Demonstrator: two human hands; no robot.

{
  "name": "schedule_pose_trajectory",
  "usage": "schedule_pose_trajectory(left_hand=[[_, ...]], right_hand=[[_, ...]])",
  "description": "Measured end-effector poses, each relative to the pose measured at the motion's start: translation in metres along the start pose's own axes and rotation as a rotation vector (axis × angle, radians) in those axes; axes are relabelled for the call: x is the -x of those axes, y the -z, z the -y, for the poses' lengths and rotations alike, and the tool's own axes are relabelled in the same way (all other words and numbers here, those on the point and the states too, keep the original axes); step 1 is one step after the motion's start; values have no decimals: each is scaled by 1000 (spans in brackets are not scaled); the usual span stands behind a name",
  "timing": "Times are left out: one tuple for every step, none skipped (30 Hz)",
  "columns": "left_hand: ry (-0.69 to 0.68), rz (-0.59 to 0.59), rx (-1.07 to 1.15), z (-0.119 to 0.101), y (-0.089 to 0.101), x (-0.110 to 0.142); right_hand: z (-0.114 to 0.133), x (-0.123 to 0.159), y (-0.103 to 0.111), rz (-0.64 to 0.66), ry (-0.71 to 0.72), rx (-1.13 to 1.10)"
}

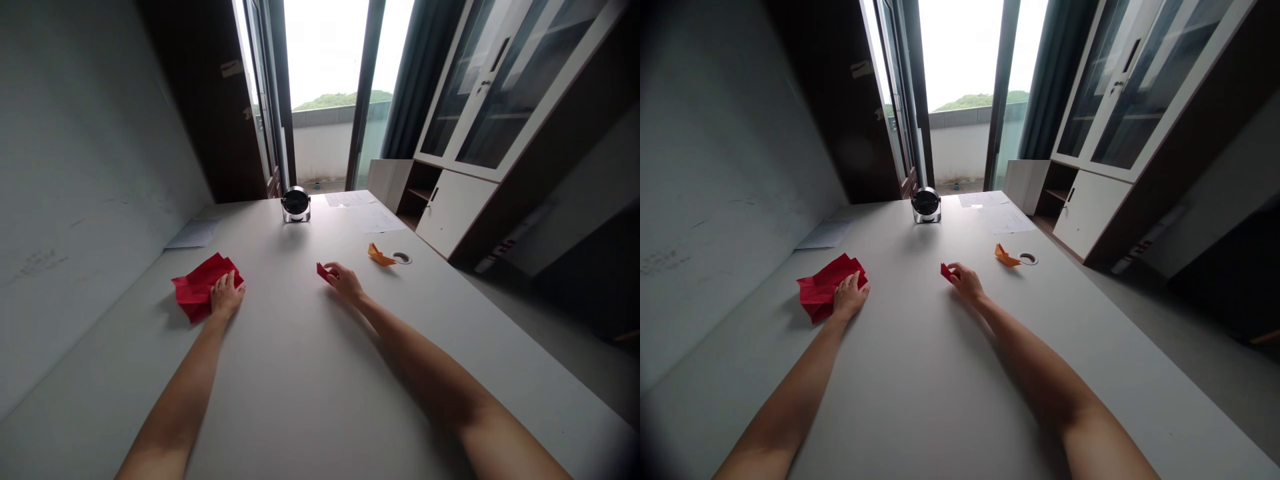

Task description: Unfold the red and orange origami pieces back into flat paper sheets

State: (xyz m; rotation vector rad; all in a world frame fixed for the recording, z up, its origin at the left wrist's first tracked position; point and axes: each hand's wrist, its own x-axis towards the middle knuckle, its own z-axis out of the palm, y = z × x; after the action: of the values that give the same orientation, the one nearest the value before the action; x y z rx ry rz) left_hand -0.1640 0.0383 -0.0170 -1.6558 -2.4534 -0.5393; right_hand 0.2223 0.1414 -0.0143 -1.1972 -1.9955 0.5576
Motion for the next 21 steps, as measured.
schedule_pose_trajectory(left_hand=[[9, -16, 10, -3, 4, 1], [2, -35, 28, -9, 8, 2], [-30, -62, 60, -17, 12, 4], [-86, -85, 112, -27, 16, 7], [-144, -92, 187, -39, 19, 10], [-198, -73, 280, -53, 21, 15], [-238, -16, 385, -67, 21, 20], [-250, 66, 495, -81, 21, 26], [-243, 151, 602, -94, 20, 33], [-230, 216, 692, -105, 18, 39], [-226, 242, 745, -114, 16, 44], [-236, 237, 757, -120, 15, 48], [-247, 219, 749, -123, 14, 52], [-256, 187, 727, -125, 14, 54], [-268, 152, 699, -125, 14, 56], [-281, 120, 673, -123, 14, 56], [-298, 94, 653, -122, 15, 56], [-318, 78, 640, -120, 16, 56], [-340, 71, 632, -119, 17, 56], [-360, 72, 626, -119, 17, 56], [-376, 79, 619, -118, 17, 56]], right_hand=[[9, 3, -6, 34, 23, -75], [17, 7, -10, 55, 43, -132], [25, 10, -14, 67, 62, -168], [32, 14, -16, 59, 85, -180], [38, 17, -18, 42, 118, -173], [44, 20, -19, 15, 165, -148], [49, 23, -19, -10, 220, -116], [53, 26, -19, -22, 275, -82], [55, 28, -19, -15, 331, -51], [57, 30, -18, 8, 387, -24], [59, 31, -18, 38, 437, 0], [59, 32, -18, 68, 480, 22], [59, 33, -19, 95, 516, 44], [59, 34, -19, 112, 543, 65], [59, 35, -20, 122, 564, 87], [60, 35, -21, 132, 585, 110], [60, 36, -22, 145, 608, 133], [61, 37, -23, 159, 633, 157], [61, 38, -24, 173, 660, 183], [62, 39, -25, 187, 689, 211], [62, 39, -26, 201, 717, 237]])
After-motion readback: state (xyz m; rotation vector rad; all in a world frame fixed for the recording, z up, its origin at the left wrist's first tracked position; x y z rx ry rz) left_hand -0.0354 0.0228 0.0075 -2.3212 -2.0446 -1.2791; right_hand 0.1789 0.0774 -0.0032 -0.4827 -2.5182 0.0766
